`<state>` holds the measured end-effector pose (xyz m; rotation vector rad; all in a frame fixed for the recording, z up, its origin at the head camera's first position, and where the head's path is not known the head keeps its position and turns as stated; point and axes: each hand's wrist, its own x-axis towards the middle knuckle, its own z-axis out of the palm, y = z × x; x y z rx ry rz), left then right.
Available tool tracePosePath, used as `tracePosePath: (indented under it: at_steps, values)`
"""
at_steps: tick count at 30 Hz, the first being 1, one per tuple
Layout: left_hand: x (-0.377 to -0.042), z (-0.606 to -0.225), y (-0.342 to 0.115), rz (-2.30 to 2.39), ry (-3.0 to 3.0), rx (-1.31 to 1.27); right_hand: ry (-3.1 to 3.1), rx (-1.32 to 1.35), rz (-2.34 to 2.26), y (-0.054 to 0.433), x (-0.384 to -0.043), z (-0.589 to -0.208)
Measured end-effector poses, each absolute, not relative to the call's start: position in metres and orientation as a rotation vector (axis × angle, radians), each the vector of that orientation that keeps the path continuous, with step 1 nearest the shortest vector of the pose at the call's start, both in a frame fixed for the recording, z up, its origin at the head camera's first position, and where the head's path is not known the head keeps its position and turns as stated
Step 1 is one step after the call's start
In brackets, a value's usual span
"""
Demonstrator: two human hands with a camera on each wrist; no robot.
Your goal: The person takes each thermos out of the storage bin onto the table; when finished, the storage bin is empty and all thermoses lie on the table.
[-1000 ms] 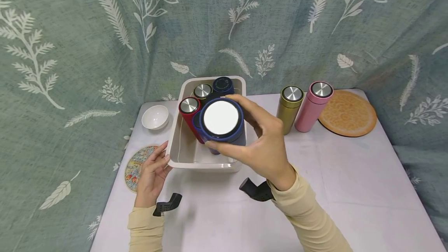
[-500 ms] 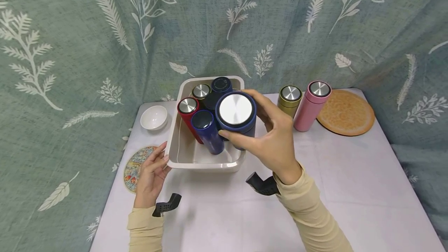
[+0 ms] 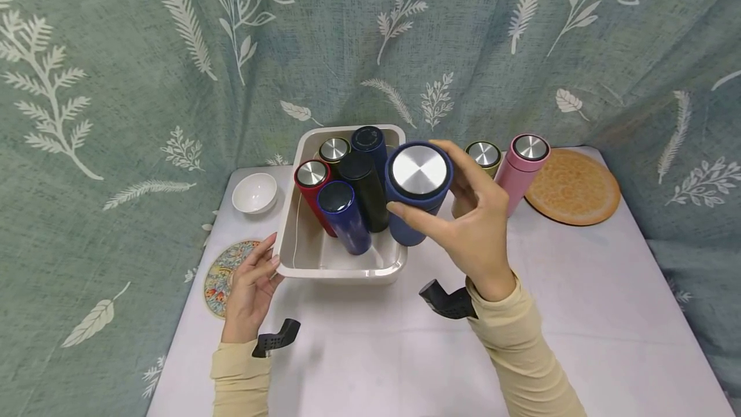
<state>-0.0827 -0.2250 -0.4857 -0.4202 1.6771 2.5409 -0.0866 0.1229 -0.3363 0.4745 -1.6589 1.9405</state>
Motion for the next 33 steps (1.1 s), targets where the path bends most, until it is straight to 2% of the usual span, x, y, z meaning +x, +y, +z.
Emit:
tracePosePath:
  at_steps: [15,33]
  values:
    - [-0.083,-0.486,-0.227,2.562,1.654,-0.415,-1.56,0.365,1.98,0.137,-0.091,-0.342]
    - [-0.084,-0.486,-0.226,2.555,1.656,-0.41,-1.915,0.211,1.705,0.134,-0.1,-0.377]
